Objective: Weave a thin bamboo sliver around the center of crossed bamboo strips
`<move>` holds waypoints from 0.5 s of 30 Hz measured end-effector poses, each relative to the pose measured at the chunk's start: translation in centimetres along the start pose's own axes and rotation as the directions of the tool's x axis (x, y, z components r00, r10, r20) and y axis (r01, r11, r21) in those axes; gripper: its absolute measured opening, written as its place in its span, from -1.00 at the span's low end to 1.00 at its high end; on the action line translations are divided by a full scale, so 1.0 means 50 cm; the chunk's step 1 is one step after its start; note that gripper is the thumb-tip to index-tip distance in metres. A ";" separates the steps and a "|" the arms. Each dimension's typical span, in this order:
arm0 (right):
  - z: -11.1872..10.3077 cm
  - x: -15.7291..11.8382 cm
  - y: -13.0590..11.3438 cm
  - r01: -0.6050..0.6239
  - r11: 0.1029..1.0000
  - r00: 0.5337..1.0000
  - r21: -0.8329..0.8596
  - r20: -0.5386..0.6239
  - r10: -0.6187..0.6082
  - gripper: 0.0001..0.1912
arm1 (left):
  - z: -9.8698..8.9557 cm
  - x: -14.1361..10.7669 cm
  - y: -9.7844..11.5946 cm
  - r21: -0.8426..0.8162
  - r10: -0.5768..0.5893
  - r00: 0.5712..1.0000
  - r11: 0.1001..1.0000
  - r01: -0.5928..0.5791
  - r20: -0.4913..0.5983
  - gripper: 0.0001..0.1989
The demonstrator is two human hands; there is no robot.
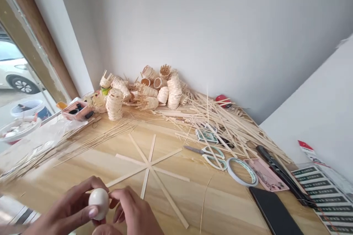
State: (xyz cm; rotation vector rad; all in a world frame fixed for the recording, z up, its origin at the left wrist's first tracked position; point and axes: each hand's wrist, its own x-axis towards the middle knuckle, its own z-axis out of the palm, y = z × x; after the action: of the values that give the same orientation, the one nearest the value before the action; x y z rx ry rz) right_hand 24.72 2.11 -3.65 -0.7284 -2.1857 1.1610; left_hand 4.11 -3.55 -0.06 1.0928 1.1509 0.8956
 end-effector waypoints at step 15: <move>-0.151 0.079 0.135 -0.505 0.797 0.849 0.332 0.024 0.528 -0.69 | 0.028 0.292 -0.015 0.083 -0.044 0.974 0.996 0.026 0.222 -0.55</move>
State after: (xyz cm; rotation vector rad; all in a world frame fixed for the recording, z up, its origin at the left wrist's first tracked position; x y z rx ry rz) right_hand 28.48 12.21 -4.97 -1.2411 -1.7059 1.6889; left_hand 8.41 9.84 -4.28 1.2022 1.0216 0.6841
